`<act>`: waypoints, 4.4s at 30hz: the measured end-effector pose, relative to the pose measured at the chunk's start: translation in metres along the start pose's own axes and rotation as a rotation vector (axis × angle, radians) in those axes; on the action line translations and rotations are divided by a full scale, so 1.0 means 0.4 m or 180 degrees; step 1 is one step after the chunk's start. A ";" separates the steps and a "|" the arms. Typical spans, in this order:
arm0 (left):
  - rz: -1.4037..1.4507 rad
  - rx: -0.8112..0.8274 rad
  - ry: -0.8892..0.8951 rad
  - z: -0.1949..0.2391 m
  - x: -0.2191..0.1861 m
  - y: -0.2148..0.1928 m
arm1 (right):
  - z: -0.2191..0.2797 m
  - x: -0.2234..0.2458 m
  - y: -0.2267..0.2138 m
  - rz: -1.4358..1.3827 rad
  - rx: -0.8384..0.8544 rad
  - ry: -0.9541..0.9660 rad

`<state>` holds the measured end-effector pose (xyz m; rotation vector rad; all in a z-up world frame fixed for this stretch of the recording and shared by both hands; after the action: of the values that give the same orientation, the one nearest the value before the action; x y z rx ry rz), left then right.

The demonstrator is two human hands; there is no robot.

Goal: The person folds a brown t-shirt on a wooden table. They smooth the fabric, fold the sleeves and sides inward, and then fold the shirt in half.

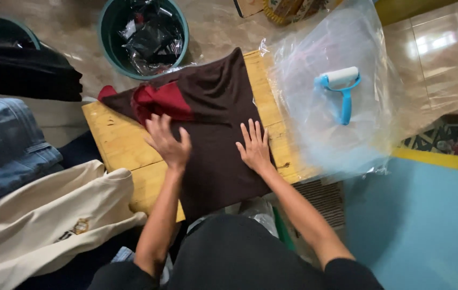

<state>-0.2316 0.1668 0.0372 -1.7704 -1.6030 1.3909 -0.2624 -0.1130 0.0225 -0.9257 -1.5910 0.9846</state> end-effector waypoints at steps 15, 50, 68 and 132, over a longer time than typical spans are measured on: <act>0.0141 0.1424 0.0708 0.083 -0.010 0.117 | -0.074 -0.061 0.089 -0.0073 0.0029 -0.0163; 0.4852 0.1366 -0.5629 0.993 -0.359 0.049 | 0.673 -0.356 0.108 -0.2869 0.0681 0.2683; 0.0719 0.2822 -0.1806 0.874 -0.185 -0.102 | 0.625 -0.290 -0.093 -0.1089 0.2452 0.1334; 0.1944 0.3072 0.0683 0.323 -0.491 -0.112 | -0.341 -0.216 0.002 -0.0802 0.1396 0.0993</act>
<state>-0.3364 -0.0402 0.0964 -1.6887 -0.1297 1.7108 -0.1121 -0.1711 0.0135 -0.5284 -1.1336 0.9096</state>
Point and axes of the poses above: each hand's wrist, its own z-axis away from the middle knuckle, its own y-axis out of the palm, x = y × z, the point moved 4 cm from there along -z, towards the middle knuckle, and after that the axes turned 6 degrees about -x, right-handed, at the moved point
